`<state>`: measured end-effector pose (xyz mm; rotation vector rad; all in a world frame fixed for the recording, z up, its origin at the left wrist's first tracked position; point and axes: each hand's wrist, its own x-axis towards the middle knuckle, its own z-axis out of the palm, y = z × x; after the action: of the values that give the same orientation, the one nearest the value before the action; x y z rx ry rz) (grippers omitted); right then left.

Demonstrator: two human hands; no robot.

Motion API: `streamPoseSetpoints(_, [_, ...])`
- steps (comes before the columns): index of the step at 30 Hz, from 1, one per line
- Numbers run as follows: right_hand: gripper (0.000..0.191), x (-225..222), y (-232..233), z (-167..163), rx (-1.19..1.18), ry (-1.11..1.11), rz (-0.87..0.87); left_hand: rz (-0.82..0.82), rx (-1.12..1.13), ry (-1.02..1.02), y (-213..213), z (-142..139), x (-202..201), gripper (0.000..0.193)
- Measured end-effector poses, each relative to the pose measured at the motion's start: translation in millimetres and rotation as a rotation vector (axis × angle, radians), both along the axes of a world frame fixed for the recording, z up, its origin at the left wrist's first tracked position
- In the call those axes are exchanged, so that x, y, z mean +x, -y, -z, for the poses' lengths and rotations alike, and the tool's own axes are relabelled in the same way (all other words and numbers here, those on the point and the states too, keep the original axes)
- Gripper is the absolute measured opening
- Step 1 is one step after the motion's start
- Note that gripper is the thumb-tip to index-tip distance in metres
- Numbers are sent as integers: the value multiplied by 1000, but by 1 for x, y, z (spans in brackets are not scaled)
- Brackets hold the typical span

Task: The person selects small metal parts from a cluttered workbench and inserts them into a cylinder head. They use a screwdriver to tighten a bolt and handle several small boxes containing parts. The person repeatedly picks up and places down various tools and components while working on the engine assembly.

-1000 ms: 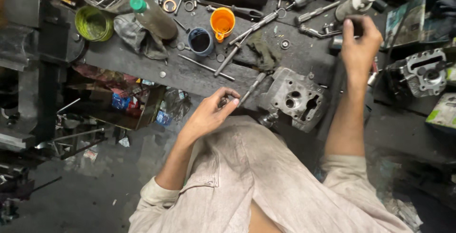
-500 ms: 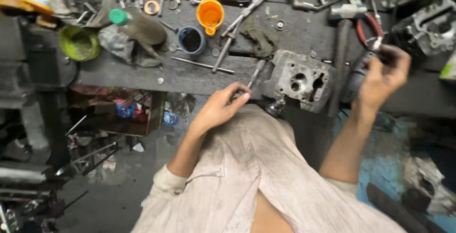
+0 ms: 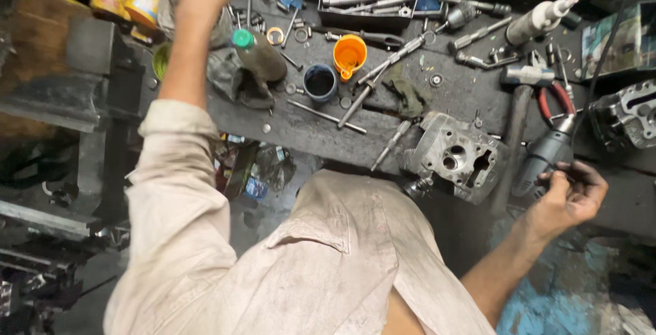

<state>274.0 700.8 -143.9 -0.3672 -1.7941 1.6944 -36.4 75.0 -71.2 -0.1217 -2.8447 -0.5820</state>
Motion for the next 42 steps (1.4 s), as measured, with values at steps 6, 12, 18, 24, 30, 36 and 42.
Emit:
streamPoseSetpoints(6, [18, 3, 17, -10, 46, 25, 61, 123, -307, 22, -7, 22, -47, 34])
streamPoseSetpoints(12, [14, 1, 47, -24, 185, 78, 124, 155, -527, 17, -16, 16, -52, 35])
streamPoseSetpoints(18, [12, -17, 102, -82, 305, 164, 95, -41, -495, -26, -48, -120, 19, 42])
streamPoseSetpoints(24, [34, -34, 181, -127, 91, 35, -540, 214, 548, 243, -139, -154, 144, 18])
streamPoseSetpoints(30, [27, -37, 204, -118, -86, 87, -787, 362, 842, 325, -211, -40, 171, 18])
streamPoseSetpoints(36, [23, -29, 200, -100, -5, 238, -887, 137, 1119, 581, -224, 14, 193, 23])
streamPoseSetpoints(42, [28, -34, 224, -83, 143, 244, -794, 132, 1361, 769, -239, 17, 193, 33])
